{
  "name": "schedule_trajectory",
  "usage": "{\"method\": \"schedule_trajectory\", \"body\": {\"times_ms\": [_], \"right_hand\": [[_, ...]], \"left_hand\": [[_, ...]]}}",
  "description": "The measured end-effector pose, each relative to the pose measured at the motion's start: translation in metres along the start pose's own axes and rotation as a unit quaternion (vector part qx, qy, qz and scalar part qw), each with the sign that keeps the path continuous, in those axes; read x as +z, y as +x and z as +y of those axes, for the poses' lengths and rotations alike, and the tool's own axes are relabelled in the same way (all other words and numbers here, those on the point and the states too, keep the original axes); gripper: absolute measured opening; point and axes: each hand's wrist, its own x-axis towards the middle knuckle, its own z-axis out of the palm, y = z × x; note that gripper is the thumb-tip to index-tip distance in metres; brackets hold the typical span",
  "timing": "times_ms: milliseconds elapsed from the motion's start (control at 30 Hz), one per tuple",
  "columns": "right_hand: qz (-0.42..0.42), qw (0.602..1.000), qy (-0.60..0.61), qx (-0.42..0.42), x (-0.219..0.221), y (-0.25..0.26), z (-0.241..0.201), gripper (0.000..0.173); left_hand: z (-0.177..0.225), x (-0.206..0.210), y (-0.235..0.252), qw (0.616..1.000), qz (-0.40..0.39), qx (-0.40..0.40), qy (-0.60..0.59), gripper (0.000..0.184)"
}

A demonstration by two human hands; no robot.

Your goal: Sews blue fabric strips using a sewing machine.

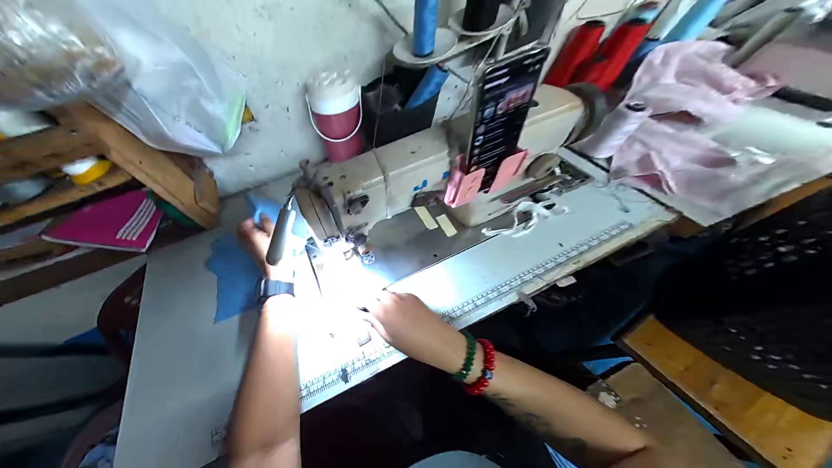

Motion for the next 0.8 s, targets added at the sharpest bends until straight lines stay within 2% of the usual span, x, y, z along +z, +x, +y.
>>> {"method": "schedule_trajectory", "body": {"times_ms": [33, 100, 167, 200, 267, 367, 433, 500, 600, 667, 800], "right_hand": [[0.008, 1.000, -0.009, -0.003, 0.005, 0.009, -0.007, 0.014], [-0.014, 1.000, -0.017, 0.020, 0.009, 0.029, -0.023, 0.015], [-0.065, 0.995, 0.029, 0.073, 0.011, 0.048, -0.034, 0.029], [-0.092, 0.984, 0.100, 0.117, 0.010, 0.058, -0.037, 0.040], [-0.110, 0.974, 0.150, 0.133, 0.011, 0.069, -0.040, 0.048], [-0.094, 0.974, 0.166, 0.120, 0.020, 0.072, -0.034, 0.046], [-0.095, 0.970, 0.177, 0.138, 0.021, 0.067, -0.031, 0.050], [-0.078, 0.971, 0.178, 0.136, 0.017, 0.066, -0.029, 0.043], [-0.039, 0.929, 0.344, 0.133, 0.013, 0.073, -0.023, 0.037], [-0.002, 0.870, 0.478, 0.121, 0.008, 0.071, -0.029, 0.039], [-0.058, 0.782, 0.599, 0.163, 0.005, 0.053, -0.043, 0.031]], "left_hand": [[-0.020, -0.006, 0.007, 0.999, 0.036, 0.020, -0.009, 0.040], [-0.019, -0.024, -0.005, 0.996, 0.052, -0.010, -0.072, 0.038], [-0.011, -0.035, -0.024, 0.987, 0.083, -0.028, -0.136, 0.037], [-0.005, -0.041, -0.033, 0.984, 0.097, -0.030, -0.144, 0.038], [0.002, -0.048, -0.050, 0.984, 0.119, -0.018, -0.134, 0.038], [-0.002, -0.051, -0.060, 0.978, 0.143, 0.014, -0.153, 0.038], [0.002, -0.060, -0.061, 0.966, 0.164, -0.014, -0.200, 0.036], [0.011, -0.073, -0.061, 0.942, 0.167, -0.070, -0.283, 0.031], [0.020, -0.094, -0.084, 0.895, 0.081, -0.169, -0.406, 0.034], [0.026, -0.104, -0.110, 0.869, 0.020, -0.208, -0.448, 0.036], [0.035, -0.116, -0.154, 0.836, 0.016, -0.254, -0.486, 0.031]]}}
